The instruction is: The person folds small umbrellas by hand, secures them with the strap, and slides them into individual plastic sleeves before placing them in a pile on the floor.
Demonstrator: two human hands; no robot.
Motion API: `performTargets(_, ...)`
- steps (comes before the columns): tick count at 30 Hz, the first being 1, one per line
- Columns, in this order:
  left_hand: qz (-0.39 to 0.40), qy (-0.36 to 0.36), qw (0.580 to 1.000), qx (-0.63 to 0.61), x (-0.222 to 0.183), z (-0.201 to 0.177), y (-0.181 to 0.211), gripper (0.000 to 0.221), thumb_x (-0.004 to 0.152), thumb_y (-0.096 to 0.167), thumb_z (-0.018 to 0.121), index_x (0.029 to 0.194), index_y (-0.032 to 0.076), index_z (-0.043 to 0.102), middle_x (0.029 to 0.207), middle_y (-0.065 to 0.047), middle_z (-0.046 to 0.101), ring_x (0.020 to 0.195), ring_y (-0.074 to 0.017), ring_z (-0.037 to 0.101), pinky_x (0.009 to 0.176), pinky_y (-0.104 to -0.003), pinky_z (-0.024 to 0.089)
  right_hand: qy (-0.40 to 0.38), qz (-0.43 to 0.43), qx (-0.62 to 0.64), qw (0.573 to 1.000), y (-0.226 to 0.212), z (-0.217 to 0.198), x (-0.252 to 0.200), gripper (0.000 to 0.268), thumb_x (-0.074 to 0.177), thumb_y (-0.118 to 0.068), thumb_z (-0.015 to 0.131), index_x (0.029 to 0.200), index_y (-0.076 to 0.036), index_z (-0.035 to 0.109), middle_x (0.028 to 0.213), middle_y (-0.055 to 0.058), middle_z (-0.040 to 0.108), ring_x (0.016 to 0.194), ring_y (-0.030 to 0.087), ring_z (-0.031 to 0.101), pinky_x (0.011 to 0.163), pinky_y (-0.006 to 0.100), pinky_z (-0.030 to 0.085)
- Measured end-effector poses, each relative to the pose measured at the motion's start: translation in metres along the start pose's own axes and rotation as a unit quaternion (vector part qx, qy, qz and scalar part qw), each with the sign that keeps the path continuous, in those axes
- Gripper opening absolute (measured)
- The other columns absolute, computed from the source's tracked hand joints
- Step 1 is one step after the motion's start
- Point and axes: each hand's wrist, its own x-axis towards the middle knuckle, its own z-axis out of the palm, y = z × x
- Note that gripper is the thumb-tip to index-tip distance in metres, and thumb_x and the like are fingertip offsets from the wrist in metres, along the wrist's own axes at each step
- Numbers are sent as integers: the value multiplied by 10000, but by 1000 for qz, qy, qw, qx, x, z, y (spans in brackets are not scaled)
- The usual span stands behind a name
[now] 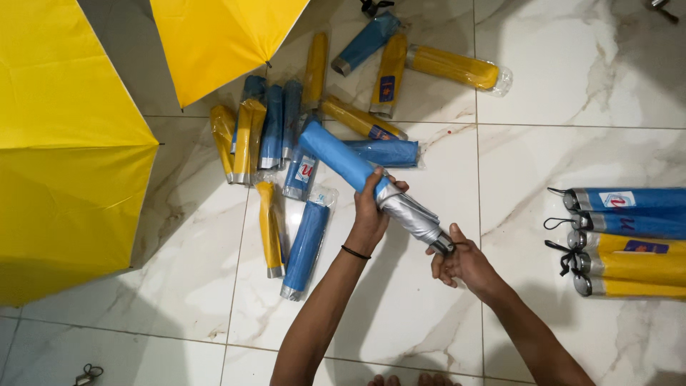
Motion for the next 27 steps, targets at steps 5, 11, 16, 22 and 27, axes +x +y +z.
performTargets(5, 25, 12, 1000, 9, -5, 5, 5, 285, 903, 279, 712, 854, 11, 629, 769, -168, 727, 749, -254, 749, 851, -436, 612, 38, -109, -55, 992, 3, -4, 3, 547, 931, -266, 506, 1344, 79, 411, 838, 205, 590, 628, 207, 572, 506, 289, 480)
performTargets(11, 3, -24, 999, 27, -6, 0, -12, 281, 920, 277, 705, 884, 11, 625, 808, -179, 718, 778, -279, 745, 856, -454, 608, -16, -73, -88, 993, -20, 9, -9, 442, 982, -314, 464, 1142, 89, 550, 627, 201, 677, 454, 202, 598, 435, 293, 477)
performTargets(16, -27, -28, 997, 61, -7, 2, -15, 305, 916, 305, 698, 834, 20, 623, 746, -179, 722, 737, -249, 745, 826, -408, 606, 37, -142, -98, 984, -9, 4, -5, 516, 998, -274, 550, 1379, 47, 417, 873, 174, 654, 648, 184, 604, 548, 293, 519)
performTargets(22, -60, -48, 995, 57, -10, 12, -27, 289, 908, 285, 700, 834, 14, 631, 735, -197, 718, 722, -257, 743, 812, -411, 606, -14, -82, 39, 996, -7, 13, -3, 426, 1037, -347, 419, 1014, 42, 592, 693, 223, 651, 540, 276, 663, 455, 336, 547)
performTargets(27, -32, -25, 996, 74, -11, 19, -23, 249, 880, 221, 731, 840, 15, 597, 704, -160, 696, 688, -252, 738, 777, -403, 618, 79, -177, 3, 981, 8, 9, 6, 614, 882, -126, 719, 1347, 57, 361, 1036, 171, 571, 798, 199, 603, 583, 266, 529)
